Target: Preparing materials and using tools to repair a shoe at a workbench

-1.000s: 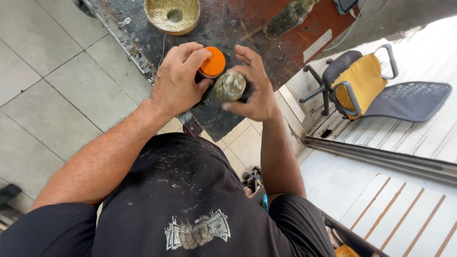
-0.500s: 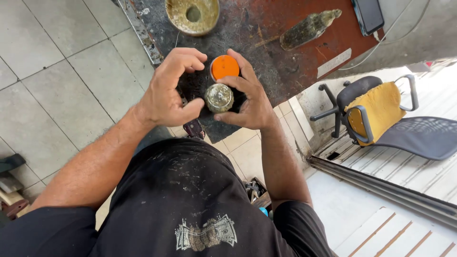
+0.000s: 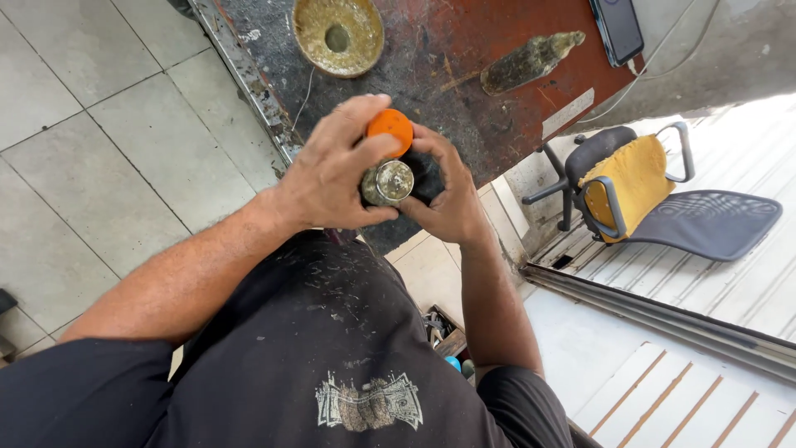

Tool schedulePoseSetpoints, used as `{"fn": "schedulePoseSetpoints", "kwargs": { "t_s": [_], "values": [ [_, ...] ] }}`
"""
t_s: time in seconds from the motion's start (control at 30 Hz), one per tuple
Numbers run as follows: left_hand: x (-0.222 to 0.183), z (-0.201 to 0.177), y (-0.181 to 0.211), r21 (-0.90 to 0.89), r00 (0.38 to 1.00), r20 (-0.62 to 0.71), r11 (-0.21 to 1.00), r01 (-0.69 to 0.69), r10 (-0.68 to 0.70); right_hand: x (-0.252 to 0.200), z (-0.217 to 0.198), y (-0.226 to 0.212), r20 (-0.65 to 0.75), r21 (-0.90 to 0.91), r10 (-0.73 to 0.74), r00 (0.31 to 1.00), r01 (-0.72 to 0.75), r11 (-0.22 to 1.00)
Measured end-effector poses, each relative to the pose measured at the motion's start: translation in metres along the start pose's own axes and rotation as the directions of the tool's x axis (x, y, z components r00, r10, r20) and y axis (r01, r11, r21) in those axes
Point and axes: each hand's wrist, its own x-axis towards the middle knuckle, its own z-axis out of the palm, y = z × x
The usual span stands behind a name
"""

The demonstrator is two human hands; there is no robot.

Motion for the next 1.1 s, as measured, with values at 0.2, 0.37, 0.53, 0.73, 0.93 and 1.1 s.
{"fn": "schedulePoseSetpoints", "kwargs": {
  "t_s": [0.2, 0.37, 0.53, 0.73, 0.93, 1.1],
  "values": [
    [0.014, 0.003, -0.008, -0.048, 0.97, 0.232, 0.997, -0.058, 0.068, 0.008, -0.018, -0.002, -0.018, -0.063, 0.006, 1.0, -0.008, 0.998],
    [0.014, 0.009, -0.011, -0.074, 0.985, 0.109, 0.989, -0.127, 0.135, 0.046, -0.066, 0.02, -0.782, -0.148, 0.084, 0.618, -0.315, 0.938],
    [0.009, -0.009, 0.0, -0.183, 0.984, -0.015, 0.967, -0.178, 0.178, 0.068, -0.079, 0.057, -0.672, -0.024, 0.283, 0.684, -0.401, 0.916],
    [-0.019, -0.073, 0.003, -0.21, 0.994, -0.08, 0.973, -0.091, 0.075, 0.081, -0.033, 0.002, -0.433, 0.088, 0.163, 0.887, -0.139, 0.986],
    [-0.077, -0.132, -0.016, -0.118, 0.986, -0.075, 0.984, 0.136, -0.146, 0.107, 0.025, -0.012, 0.091, 0.244, -0.012, 0.996, -0.01, 0.97],
    [-0.093, -0.164, -0.021, -0.094, 0.974, -0.051, 0.972, 0.215, -0.221, 0.114, 0.037, 0.006, 0.084, 0.431, 0.138, 0.987, -0.161, 0.888]
  ]
}}
